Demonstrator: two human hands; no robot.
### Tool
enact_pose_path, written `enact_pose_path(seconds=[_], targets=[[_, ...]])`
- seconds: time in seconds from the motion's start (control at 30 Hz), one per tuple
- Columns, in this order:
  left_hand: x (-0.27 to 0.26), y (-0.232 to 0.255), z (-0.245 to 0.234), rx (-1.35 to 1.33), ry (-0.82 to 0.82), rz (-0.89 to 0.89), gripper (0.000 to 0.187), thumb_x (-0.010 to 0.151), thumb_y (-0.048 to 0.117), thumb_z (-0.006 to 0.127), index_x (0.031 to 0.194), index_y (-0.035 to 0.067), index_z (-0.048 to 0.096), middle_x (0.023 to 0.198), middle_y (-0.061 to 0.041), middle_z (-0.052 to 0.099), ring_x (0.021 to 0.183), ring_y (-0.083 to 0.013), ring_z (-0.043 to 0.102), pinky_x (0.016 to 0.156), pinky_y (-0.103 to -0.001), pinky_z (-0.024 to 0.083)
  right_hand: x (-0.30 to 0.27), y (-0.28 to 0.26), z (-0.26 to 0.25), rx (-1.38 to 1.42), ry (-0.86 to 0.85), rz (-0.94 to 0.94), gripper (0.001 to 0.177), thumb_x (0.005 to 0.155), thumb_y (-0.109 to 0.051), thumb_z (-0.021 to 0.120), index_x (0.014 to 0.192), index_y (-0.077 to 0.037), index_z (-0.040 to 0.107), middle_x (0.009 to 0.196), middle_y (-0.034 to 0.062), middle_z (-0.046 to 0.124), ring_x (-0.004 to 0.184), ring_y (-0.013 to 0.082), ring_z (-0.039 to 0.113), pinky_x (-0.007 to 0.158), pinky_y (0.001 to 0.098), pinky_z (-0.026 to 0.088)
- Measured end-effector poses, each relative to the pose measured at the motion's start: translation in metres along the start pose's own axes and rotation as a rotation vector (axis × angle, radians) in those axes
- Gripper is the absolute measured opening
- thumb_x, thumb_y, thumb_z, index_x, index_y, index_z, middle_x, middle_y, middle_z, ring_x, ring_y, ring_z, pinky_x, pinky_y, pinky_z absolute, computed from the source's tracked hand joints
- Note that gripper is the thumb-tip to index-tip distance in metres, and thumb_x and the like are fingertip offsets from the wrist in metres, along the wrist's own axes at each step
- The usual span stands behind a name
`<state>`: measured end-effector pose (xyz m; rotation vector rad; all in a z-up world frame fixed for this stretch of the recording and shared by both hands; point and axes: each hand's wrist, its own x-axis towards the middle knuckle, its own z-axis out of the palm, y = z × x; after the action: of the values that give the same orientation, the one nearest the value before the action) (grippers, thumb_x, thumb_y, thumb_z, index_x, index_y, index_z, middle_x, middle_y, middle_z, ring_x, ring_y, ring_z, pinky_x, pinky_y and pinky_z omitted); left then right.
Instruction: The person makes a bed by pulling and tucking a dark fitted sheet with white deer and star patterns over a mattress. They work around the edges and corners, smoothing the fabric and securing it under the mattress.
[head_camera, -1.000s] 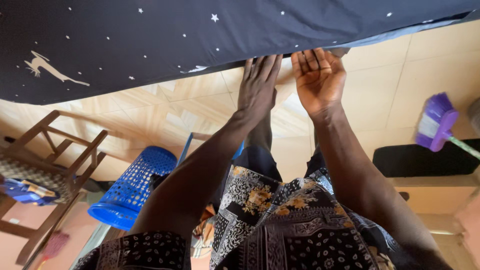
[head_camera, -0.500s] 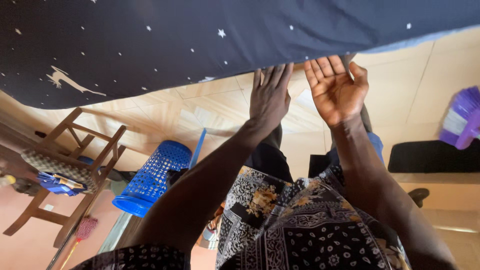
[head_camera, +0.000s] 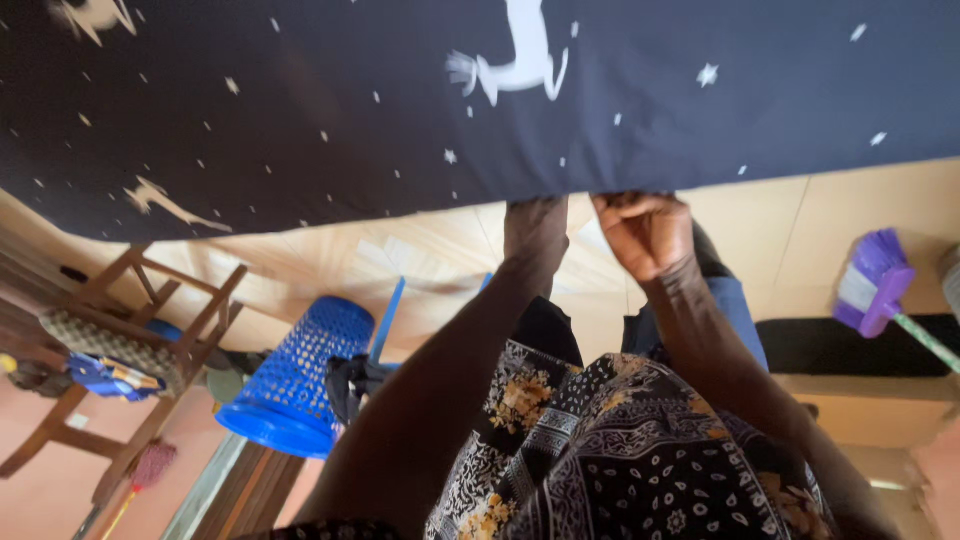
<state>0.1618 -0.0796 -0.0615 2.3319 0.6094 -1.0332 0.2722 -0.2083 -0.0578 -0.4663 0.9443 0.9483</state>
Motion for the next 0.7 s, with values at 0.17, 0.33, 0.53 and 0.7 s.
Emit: enact_pose_path(seconds=[0.17, 0.33, 0.53, 0.7], targets=[[0.010, -0.004, 0.015, -0.082, 0.180, 0.019, 0.049, 0.077, 0.004, 0.065, 0.126, 0.003, 0.063, 0.128, -0.020, 0.065, 0.125, -0.0397, 0.058, 0.109, -0.050, 0.041, 0.008, 0.000, 0.021, 0.037, 0.056, 0.036, 0.034, 0.073, 0.017, 0.052, 0.091, -0.006, 0.069, 0.096, 0.0026, 0.070, 0.105, 0.0163, 0.063, 0.111, 0.0290, 0.050], [0.036, 0.003, 0.041, -0.092, 0.111, -0.130, 0.038, 0.092, 0.023, 0.058, 0.127, 0.008, 0.063, 0.134, -0.018, 0.062, 0.130, -0.0382, 0.054, 0.107, -0.052, 0.040, 0.032, 0.010, 0.016, 0.021, 0.212, -0.039, 0.028, 0.075, 0.008, 0.055, 0.093, -0.006, 0.071, 0.101, 0.0022, 0.073, 0.103, 0.0149, 0.066, 0.090, 0.0213, 0.052], [0.057, -0.003, 0.060, -0.190, 0.056, -0.253, 0.045, 0.101, 0.033, 0.050, 0.138, 0.007, 0.056, 0.142, -0.017, 0.058, 0.135, -0.0353, 0.052, 0.111, -0.050, 0.040, 0.048, 0.017, 0.023, 0.128, 0.033, -0.124, 0.014, 0.082, 0.000, 0.059, 0.078, -0.012, 0.063, 0.084, 0.0008, 0.067, 0.085, 0.0189, 0.065, 0.092, 0.0344, 0.056], [0.065, -0.005, 0.063, -0.197, -0.021, -0.244, 0.044, 0.102, 0.033, 0.050, 0.138, 0.008, 0.057, 0.142, -0.016, 0.059, 0.135, -0.0344, 0.053, 0.112, -0.050, 0.040, 0.057, 0.022, 0.031, 0.330, 0.001, -0.148, 0.026, 0.091, -0.022, 0.065, 0.067, -0.014, 0.059, 0.054, -0.0007, 0.054, 0.059, 0.0185, 0.056, 0.090, 0.0438, 0.057]])
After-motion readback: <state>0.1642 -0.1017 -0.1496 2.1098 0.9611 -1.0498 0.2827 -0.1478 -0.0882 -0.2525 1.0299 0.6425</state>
